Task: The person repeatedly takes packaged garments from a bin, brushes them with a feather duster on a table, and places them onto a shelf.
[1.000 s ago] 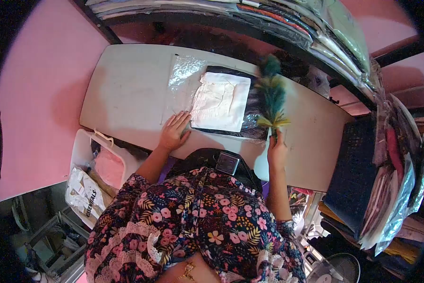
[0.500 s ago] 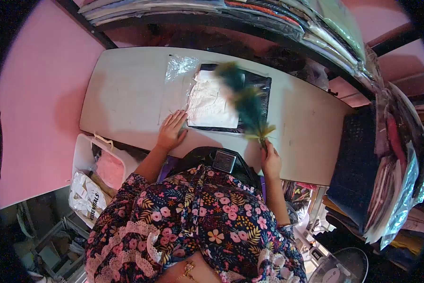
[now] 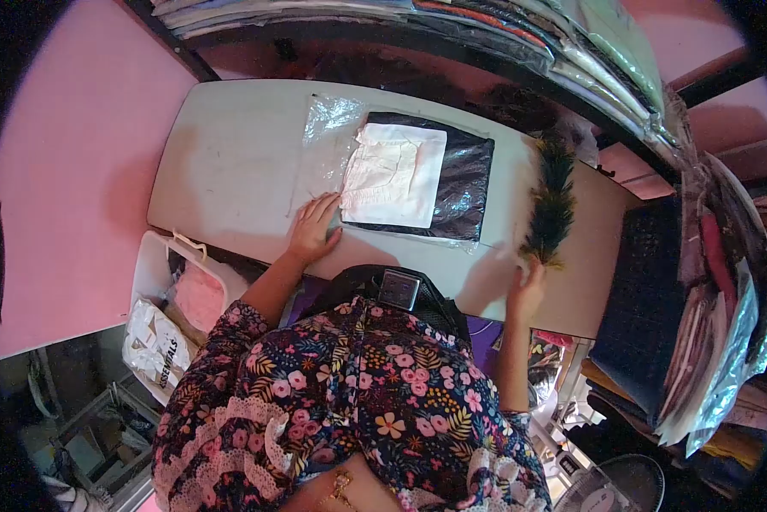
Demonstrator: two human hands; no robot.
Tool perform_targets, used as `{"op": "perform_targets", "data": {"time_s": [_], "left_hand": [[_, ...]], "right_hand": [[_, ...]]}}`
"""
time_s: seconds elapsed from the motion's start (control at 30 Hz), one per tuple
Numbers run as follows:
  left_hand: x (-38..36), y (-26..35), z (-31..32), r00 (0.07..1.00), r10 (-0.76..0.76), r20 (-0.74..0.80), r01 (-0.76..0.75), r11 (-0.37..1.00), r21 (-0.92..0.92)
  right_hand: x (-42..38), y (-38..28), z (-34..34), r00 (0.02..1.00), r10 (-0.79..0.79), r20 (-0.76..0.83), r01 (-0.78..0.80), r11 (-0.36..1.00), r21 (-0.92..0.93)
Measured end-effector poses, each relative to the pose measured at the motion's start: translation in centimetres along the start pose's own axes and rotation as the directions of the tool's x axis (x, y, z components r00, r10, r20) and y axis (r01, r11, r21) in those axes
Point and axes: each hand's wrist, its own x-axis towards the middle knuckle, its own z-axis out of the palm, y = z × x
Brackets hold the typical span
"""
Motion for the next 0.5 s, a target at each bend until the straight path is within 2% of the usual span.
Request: {"op": "perform_targets", "data": {"time_s": [0.03, 0.1, 0.17, 0.2, 0.27, 0.3, 0.33, 0.37, 0.4, 0.43, 0.47, 0.5], "left_hand": [[0.1, -0.1, 0.2, 1.000, -0.030, 0.002, 0.030, 1.000, -0.002], [0.3, -0.5, 0.4, 0.998, -0.064, 0.006, 0.064, 0.998, -0.006], [0.4, -0.4, 1.0, 0.996, -0.078, 0.034, 0.080, 0.996, -0.042], [0.6, 0.3, 1.3, 0.996, -0.081, 0.035, 0.083, 0.996, -0.044], [2.2, 1.7, 1.0, 0.990, -0.030, 0.141, 0.031, 1.000, -0.005], [3.1, 3.0, 1.2, 0.989, -0.012, 0.149, 0.012, 1.000, 0.002], [4.0, 4.4, 1.5, 0.974, 0.051, 0.223, -0.052, 0.999, -0.002], [5.0, 5.6, 1.6, 0.949, 0.113, 0.296, -0.116, 0.993, -0.010], [5.7, 7.0, 1.4, 0.947, 0.114, 0.300, -0.116, 0.993, -0.011], [6.6, 8.2, 1.1, 0.904, 0.142, 0.404, -0.129, 0.990, -0.059], [7.2, 8.6, 0.8, 0.847, 0.172, 0.502, -0.136, 0.985, -0.108], [7.6, 8.0, 0.7, 0.845, 0.173, 0.506, -0.135, 0.985, -0.110]], "right_hand": [[-0.1, -2.1, 0.8, 0.942, 0.187, 0.280, -0.262, 0.929, 0.261], [-0.6, -2.6, 4.8, 0.795, 0.079, 0.602, -0.277, 0.930, 0.243], [-0.7, -4.5, 6.9, 0.739, -0.065, 0.671, -0.287, 0.870, 0.401], [0.2, -4.0, 7.7, 0.737, -0.065, 0.673, -0.288, 0.871, 0.399], [1.9, -2.9, 9.7, 0.927, -0.175, 0.333, -0.052, 0.817, 0.575], [3.5, -2.7, 9.6, 0.943, -0.128, 0.308, -0.080, 0.810, 0.581], [5.8, -6.1, 6.0, 0.858, 0.079, 0.508, -0.385, 0.754, 0.532], [7.0, -4.0, 8.3, 0.977, -0.190, 0.093, 0.141, 0.912, 0.385], [8.0, -4.4, 7.8, 0.984, -0.174, 0.029, 0.158, 0.943, 0.294], [8.6, -5.3, 7.1, 0.986, -0.165, -0.036, 0.168, 0.965, 0.200], [8.5, -6.4, 6.5, 0.986, -0.161, -0.033, 0.165, 0.966, 0.199], [8.0, -7.5, 6.0, 0.951, -0.306, 0.052, 0.288, 0.932, 0.219]]}}
